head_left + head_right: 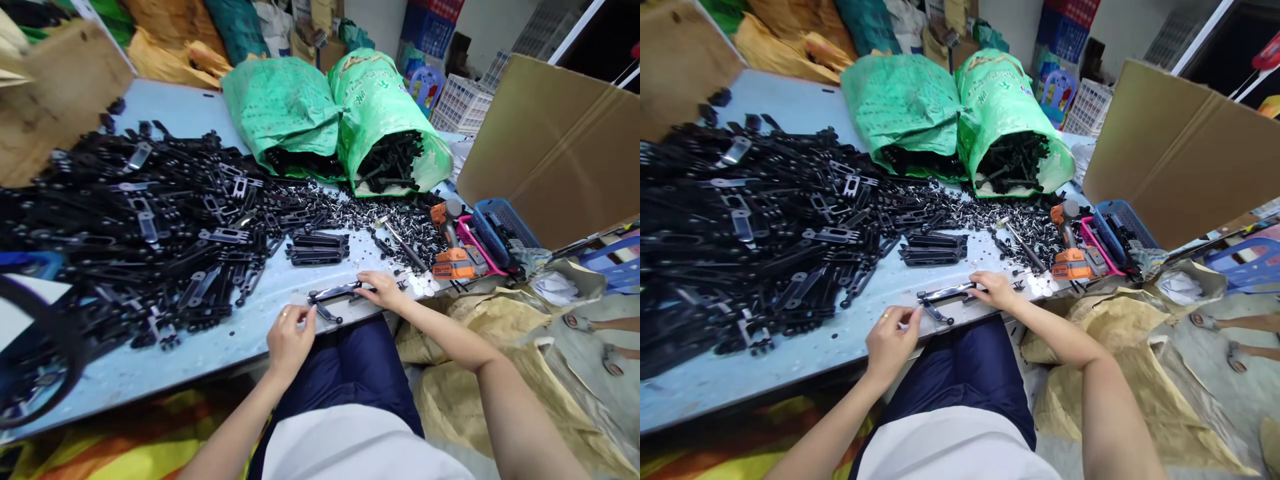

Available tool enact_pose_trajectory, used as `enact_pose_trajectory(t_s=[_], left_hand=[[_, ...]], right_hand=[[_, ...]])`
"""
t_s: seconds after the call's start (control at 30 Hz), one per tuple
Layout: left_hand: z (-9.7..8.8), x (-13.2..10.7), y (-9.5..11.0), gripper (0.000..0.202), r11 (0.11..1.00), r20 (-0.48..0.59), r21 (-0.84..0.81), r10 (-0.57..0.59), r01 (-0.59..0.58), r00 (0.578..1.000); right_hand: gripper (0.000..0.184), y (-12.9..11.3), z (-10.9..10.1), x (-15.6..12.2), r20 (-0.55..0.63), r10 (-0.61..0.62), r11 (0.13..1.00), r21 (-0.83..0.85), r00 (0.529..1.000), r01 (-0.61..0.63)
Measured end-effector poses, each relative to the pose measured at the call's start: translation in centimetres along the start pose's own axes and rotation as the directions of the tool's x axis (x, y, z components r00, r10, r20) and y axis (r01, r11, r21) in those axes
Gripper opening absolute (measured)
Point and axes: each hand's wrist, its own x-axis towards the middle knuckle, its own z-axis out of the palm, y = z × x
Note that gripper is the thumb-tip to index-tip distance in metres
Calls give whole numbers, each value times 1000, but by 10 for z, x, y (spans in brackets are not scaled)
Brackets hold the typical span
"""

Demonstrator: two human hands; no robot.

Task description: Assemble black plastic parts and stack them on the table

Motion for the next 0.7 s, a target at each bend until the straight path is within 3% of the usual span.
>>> enact_pose_trajectory(t_s=[0.13,0.27,0.37,0.43,0.47,0.53,0.6,0.63,0.7], left_hand=[[13,4,18,25,976,48,53,207,-210,977],[34,15,30,30,923,84,25,380,-383,921],[34,10,30,35,942,158,-51,336,-332,929],[26,4,26,42,987,333,10,148,-161,931],[21,2,25,43,991,447,127,-18,-43,894],[11,2,26,44,924,635,367,-330,104,698],[3,7,33,44,857,709,491,-496,153,502],[0,11,37,45,845,725,507,-524,168,446],[-3,16,45,47,840,735,503,-539,202,411]], right_hand=[[37,8,7,-14,-44,-47,992,116,998,51],[45,7,-1,-15,-112,-24,998,49,993,30],[47,-5,-8,-7,-215,-72,997,-12,974,71],[45,-19,-5,2,-152,-160,987,-45,975,155],[44,-27,-2,9,-96,-197,980,-62,976,191],[45,-43,6,21,16,-229,967,-111,973,229],[46,-57,15,31,118,-211,961,-154,970,228],[45,-63,18,35,158,-193,962,-162,968,219],[44,-72,22,38,201,-165,968,-153,965,197]])
